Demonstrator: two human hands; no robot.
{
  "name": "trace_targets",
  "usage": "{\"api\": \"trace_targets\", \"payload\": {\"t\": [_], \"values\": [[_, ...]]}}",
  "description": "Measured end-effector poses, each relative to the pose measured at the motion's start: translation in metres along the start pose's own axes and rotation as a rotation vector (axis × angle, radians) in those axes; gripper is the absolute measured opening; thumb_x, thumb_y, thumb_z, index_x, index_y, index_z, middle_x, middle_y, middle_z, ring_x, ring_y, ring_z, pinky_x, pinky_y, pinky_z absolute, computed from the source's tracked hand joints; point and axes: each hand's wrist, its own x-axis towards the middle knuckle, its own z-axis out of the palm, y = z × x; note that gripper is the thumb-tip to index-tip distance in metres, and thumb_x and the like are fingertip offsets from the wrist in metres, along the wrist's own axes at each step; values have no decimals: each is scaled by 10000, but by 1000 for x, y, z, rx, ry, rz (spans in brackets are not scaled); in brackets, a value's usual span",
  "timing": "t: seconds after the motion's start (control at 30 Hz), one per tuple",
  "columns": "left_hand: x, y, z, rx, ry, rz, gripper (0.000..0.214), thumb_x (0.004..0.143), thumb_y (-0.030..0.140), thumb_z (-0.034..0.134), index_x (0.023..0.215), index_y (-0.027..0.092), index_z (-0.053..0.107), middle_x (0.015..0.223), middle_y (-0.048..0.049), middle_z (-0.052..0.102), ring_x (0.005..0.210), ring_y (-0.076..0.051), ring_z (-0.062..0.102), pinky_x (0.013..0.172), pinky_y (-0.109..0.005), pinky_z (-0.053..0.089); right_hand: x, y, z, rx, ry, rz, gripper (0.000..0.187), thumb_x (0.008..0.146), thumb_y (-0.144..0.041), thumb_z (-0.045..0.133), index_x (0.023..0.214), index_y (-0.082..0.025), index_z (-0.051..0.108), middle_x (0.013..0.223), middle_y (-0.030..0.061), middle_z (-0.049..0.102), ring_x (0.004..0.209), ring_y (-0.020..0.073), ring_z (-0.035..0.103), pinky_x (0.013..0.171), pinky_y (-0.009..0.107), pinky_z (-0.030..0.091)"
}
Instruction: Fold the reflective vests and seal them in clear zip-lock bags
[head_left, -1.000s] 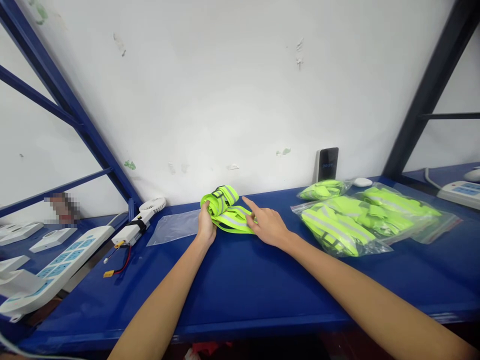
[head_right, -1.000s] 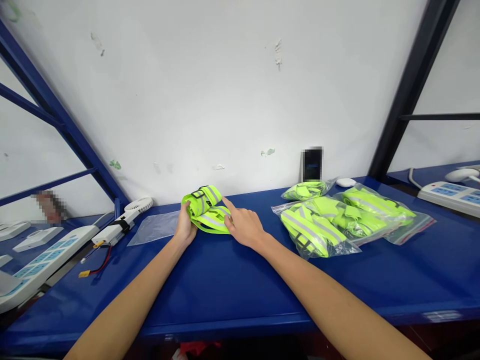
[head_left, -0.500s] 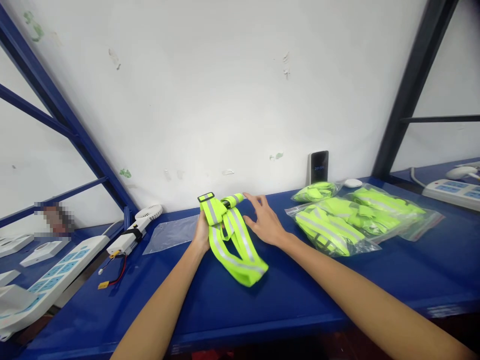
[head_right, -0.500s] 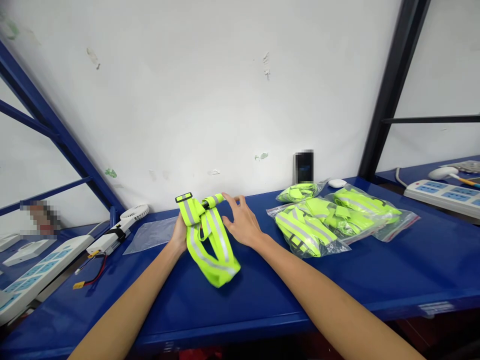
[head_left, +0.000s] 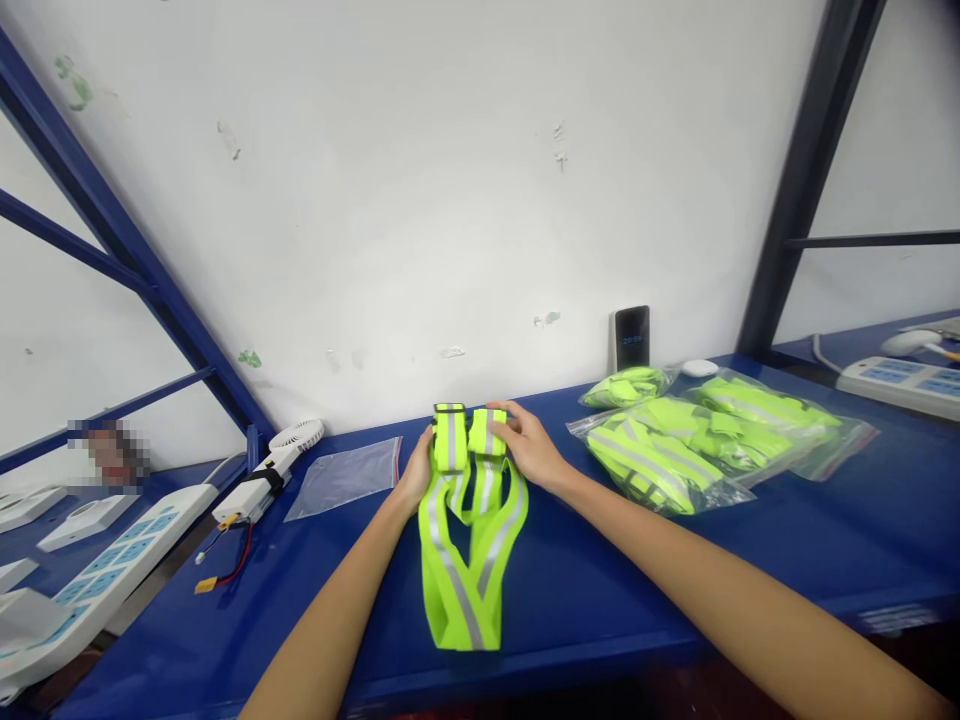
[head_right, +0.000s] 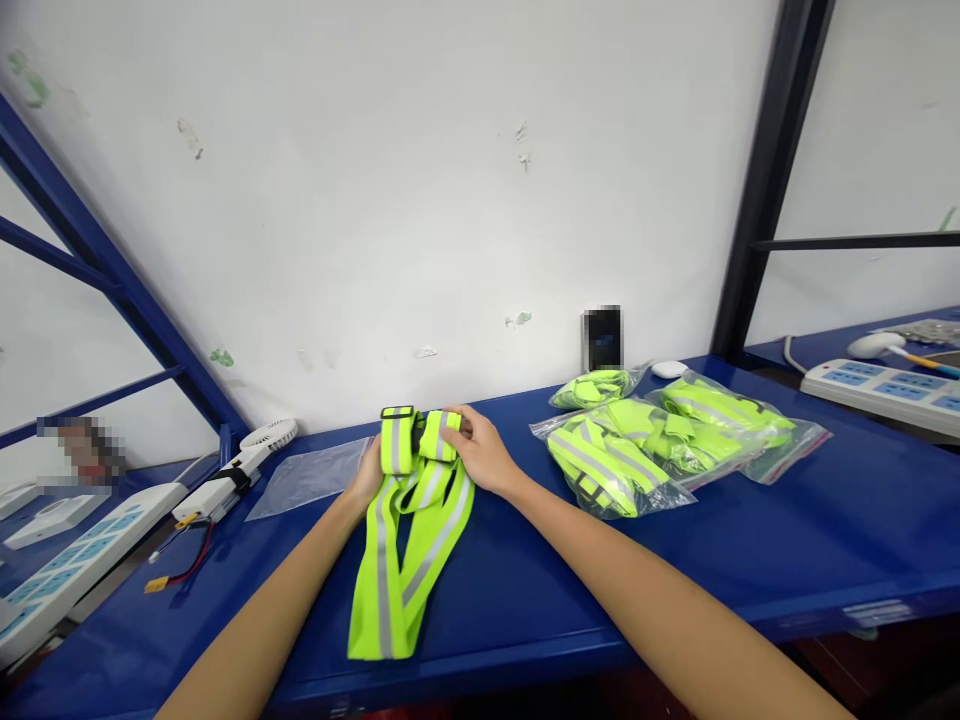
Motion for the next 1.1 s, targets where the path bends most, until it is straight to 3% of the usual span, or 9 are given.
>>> {"api": "trace_targets", "payload": {"t": [0.13, 0.23, 0.33, 0.47, 0.6, 0.7, 0.9, 1.0, 1.1], "values": [[-2, -2, 0, 229, -13, 111, 594, 919, 437, 394, 1460, 216, 286, 1294, -129, 575, 1098, -244, 611, 925, -402, 480, 6, 6, 0, 281, 176, 230, 427, 770, -372, 587, 1176, -247, 543, 595, -64, 518, 488, 110, 469, 465, 217, 382], [-8, 3, -3, 458, -74, 343, 726, 887, 342, 465, 1510, 249, 104, 1497, -148, 335, 1292, -254, 458, 1001, -420, 430, 8, 7, 0, 433, 237, 384, 317, 734, -339, 584, 1034, -238, 579, 552, -82, 460, 433, 82, 407, 437, 197, 343], [-15, 12, -3, 600, -158, 545, 662, 878, 306, 492, 1483, 243, 231, 1542, -117, 264, 1389, -259, 323, 1086, -421, 349, 8, 8, 0, 521, 234, 511, 210, 736, -337, 562, 897, -203, 566, 536, -75, 457, 406, 72, 380, 423, 193, 323], [-16, 18, 0, 555, -186, 489, 511, 910, 350, 489, 1392, 205, 403, 1337, -111, 549, 1234, -237, 516, 1059, -377, 372, 7, 9, -6, 557, 124, 576, 302, 784, -489, 472, 809, -192, 518, 497, -64, 442, 353, 67, 290, 371, 192, 230], [-9, 16, -1, 319, -67, 367, 370, 891, 433, 525, 1140, 164, 576, 941, -56, 682, 871, -191, 635, 796, -273, 474, 5, 6, -7, 516, -106, 528, 271, 775, -457, 447, 725, -193, 489, 503, -66, 451, 339, 48, 170, 373, 209, 180], [-4, 14, -4, 248, 46, 280, 351, 877, 496, 510, 797, 166, 598, 648, 16, 580, 592, -131, 514, 561, -221, 384, -1, 2, 0, 279, -194, 389, 266, 771, -415, 512, 630, -196, 460, 457, -71, 391, 371, 64, 217, 410, 228, 197], [0, 7, -10, 295, 253, 92, 456, 788, 497, 577, 485, 176, 461, 482, 42, 412, 509, -103, 351, 492, -239, 244, -8, 2, 4, -352, -220, 7, 460, 838, -561, 526, 593, -172, 501, 531, -48, 378, 512, 90, 323, 509, 236, 228], [2, 6, -10, 154, 270, -45, 409, 761, 448, 589, 481, 185, 450, 449, 53, 382, 475, -96, 330, 478, -240, 240, -9, 3, -1, -588, -258, -83, 414, 800, -586, 587, 749, -175, 599, 671, -18, 491, 601, 123, 442, 557, 238, 306], [3, 8, -8, 54, 229, -85, 371, 764, 409, 549, 500, 209, 384, 423, 70, 326, 424, -86, 290, 445, -237, 221, -10, 1, -2, -726, -156, -114, 478, 813, -515, 603, 1188, -219, 567, 988, 52, 553, 791, 183, 554, 665, 281, 415]]}}
